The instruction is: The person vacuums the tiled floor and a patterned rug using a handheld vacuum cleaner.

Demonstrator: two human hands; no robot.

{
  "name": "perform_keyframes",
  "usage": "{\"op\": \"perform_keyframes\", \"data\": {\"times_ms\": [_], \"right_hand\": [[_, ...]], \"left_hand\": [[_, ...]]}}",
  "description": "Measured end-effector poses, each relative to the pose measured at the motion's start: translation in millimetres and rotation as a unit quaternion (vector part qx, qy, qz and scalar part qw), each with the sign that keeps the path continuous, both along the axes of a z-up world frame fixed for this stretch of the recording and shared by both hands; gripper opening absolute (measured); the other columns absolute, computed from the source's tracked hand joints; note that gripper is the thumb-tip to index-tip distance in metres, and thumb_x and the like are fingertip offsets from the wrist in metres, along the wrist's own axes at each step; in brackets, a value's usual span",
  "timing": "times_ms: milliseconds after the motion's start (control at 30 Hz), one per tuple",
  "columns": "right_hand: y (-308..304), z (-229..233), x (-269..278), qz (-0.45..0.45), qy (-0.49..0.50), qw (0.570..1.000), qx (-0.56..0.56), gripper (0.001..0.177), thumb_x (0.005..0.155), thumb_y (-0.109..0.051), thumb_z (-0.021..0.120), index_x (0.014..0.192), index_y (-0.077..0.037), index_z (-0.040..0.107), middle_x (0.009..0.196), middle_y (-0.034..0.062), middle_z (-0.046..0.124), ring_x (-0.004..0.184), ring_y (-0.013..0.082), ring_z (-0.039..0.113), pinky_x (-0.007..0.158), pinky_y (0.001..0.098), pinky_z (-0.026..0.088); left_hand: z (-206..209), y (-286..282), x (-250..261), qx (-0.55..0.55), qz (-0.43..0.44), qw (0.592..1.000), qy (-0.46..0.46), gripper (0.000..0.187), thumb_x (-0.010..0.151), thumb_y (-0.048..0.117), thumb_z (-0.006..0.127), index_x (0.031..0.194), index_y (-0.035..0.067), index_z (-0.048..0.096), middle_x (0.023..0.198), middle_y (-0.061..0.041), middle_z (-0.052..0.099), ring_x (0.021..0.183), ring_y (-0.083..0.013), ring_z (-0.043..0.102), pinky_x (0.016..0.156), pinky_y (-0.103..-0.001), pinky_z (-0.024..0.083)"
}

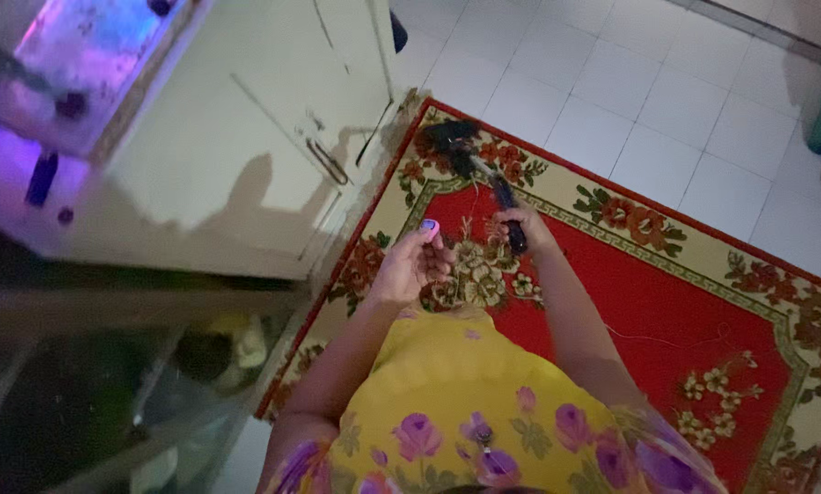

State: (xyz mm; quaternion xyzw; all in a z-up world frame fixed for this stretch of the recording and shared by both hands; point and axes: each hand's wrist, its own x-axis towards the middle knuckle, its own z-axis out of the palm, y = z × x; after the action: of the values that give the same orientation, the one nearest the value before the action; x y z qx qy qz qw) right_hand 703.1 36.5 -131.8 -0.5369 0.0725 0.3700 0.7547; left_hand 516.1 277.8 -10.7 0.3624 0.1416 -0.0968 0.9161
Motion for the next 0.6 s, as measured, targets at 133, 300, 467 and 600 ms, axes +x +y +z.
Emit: {"op": "perform_keyframes", "data": {"times_ms": [133, 300, 467, 600], "right_hand": [[32, -10, 59, 0.032, 0.033, 0.999, -0.028, 0.044, 0.099, -0.021, 0.076, 0.106, 0.005, 0.041, 0.068, 0.0035, 0.056, 0.05, 0.0133, 0.051, 0.046, 0.0302, 0.045], [90, 5, 130, 0.006, -0.028, 1.0, -0.008, 0.041, 0.088, -0.014, 0.071, 0.123, -0.003, 0.054, 0.071, 0.0028, 0.059, 0.053, 0.012, 0.054, 0.047, 0.0288, 0.046], [139, 8, 182, -0.063, -0.039, 0.995, 0.066, 0.034, 0.088, -0.012, 0.069, 0.117, -0.002, 0.056, 0.078, 0.0046, 0.06, 0.058, 0.0123, 0.057, 0.05, 0.0278, 0.048], [190, -1, 199, -0.159, -0.034, 0.986, 0.027, 0.019, 0.089, -0.01, 0.067, 0.104, -0.002, 0.058, 0.073, 0.0069, 0.059, 0.055, 0.0148, 0.057, 0.049, 0.0288, 0.048]], "left_hand": [[5, 42, 58, -0.014, -0.043, 0.999, 0.013, 0.031, 0.104, 0.038, 0.057, 0.096, 0.008, 0.062, 0.088, -0.012, 0.072, 0.074, -0.0208, 0.07, 0.07, -0.039, 0.06], [20, 99, 137, 0.023, -0.072, 0.997, 0.035, 0.034, 0.103, 0.041, 0.059, 0.095, 0.008, 0.063, 0.087, -0.012, 0.072, 0.072, -0.0192, 0.07, 0.066, -0.037, 0.059], [27, 144, 213, 0.019, -0.102, 0.995, 0.004, 0.032, 0.103, 0.039, 0.06, 0.095, 0.008, 0.063, 0.088, -0.012, 0.074, 0.072, -0.0183, 0.07, 0.066, -0.034, 0.059], [31, 160, 261, 0.008, -0.101, 0.995, 0.022, 0.032, 0.102, 0.041, 0.057, 0.096, 0.01, 0.064, 0.087, -0.01, 0.073, 0.072, -0.0175, 0.07, 0.066, -0.034, 0.059]]}}
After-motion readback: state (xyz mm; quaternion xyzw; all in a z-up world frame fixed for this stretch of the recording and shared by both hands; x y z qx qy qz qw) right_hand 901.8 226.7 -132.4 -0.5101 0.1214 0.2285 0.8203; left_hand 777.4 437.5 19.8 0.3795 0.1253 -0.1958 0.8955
